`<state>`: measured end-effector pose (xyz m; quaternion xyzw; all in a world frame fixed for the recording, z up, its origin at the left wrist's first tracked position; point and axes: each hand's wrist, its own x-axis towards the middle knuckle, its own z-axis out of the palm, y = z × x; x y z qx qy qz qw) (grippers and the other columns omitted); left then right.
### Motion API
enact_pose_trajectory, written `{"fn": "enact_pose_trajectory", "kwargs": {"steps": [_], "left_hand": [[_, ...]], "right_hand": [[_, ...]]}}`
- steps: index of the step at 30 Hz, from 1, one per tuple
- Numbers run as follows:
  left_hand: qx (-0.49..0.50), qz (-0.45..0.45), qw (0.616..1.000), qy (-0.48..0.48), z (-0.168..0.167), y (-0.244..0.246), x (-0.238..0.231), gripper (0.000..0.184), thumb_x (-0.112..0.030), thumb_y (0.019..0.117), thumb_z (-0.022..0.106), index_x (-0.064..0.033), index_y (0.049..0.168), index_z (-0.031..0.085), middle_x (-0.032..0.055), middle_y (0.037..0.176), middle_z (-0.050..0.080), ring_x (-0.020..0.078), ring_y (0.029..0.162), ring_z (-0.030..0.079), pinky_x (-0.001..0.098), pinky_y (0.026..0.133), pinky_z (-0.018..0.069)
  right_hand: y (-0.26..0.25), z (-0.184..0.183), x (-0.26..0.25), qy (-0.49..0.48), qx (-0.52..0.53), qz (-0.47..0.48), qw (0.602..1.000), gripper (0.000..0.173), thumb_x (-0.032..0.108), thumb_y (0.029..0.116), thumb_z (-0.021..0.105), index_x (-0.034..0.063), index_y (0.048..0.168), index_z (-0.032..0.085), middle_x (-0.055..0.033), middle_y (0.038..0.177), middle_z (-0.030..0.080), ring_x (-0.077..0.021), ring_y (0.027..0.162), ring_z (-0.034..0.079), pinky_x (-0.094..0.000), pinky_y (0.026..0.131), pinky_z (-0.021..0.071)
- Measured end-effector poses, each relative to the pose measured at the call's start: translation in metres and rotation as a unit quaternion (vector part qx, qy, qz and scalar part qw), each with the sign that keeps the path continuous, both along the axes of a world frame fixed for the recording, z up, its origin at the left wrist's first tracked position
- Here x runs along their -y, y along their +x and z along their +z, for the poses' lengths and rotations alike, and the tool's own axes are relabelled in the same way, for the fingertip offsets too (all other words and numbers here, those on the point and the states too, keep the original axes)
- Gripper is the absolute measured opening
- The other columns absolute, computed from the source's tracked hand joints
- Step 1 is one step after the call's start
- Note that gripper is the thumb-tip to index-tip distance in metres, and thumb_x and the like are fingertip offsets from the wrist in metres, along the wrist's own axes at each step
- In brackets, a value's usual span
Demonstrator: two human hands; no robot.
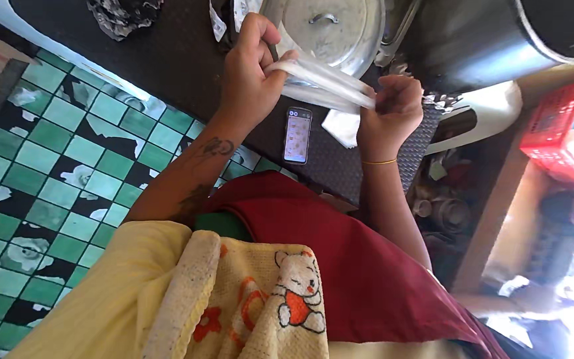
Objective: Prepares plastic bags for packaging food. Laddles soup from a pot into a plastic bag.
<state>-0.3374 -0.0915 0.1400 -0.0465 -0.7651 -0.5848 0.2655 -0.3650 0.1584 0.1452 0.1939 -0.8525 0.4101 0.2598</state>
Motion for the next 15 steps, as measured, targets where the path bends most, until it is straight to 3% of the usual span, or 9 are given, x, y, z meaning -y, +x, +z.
{"fn": "enact_pose_trajectory", "kwargs": {"steps": [4, 10, 15], "left_hand": [[0.010, -0.013, 1.000, -0.003, 0.000, -0.005, -0.004, 0.030, -0.016, 0.0966, 0.069, 0.0050, 0.112, 0.054, -0.0042, 0.064, 0.049, 0.0011, 0.053, 0.044, 0.0170, 0.052, 0.0397], [0.044, -0.044, 0.998, -0.025, -0.005, -0.011, -0.009, 0.019, -0.017, 0.0958, 0.070, -0.0008, 0.095, 0.060, -0.0007, 0.070, 0.058, 0.0010, 0.059, 0.053, 0.0173, 0.058, 0.0453], [0.062, -0.058, 0.996, -0.026, -0.011, -0.015, -0.024, 0.018, -0.016, 0.0944, 0.070, -0.0020, 0.094, 0.059, -0.0011, 0.070, 0.058, 0.0014, 0.059, 0.053, 0.0175, 0.057, 0.0452]], "right_hand": [[-0.003, -0.003, -0.006, 0.001, -0.003, -0.013, 1.000, 0.026, 0.009, 0.0924, 0.072, -0.0089, 0.109, 0.064, -0.0006, 0.077, 0.061, 0.0009, 0.065, 0.055, -0.0146, 0.061, 0.0486], [-0.007, -0.010, -0.018, -0.018, 0.015, -0.021, 1.000, 0.024, 0.009, 0.0925, 0.072, -0.0078, 0.108, 0.064, 0.0000, 0.078, 0.062, 0.0009, 0.065, 0.055, -0.0152, 0.061, 0.0488], [-0.009, -0.017, -0.035, -0.032, 0.036, -0.029, 0.998, 0.025, 0.010, 0.0923, 0.072, -0.0072, 0.108, 0.065, 0.0016, 0.076, 0.062, 0.0022, 0.063, 0.055, -0.0147, 0.061, 0.0488]]}}
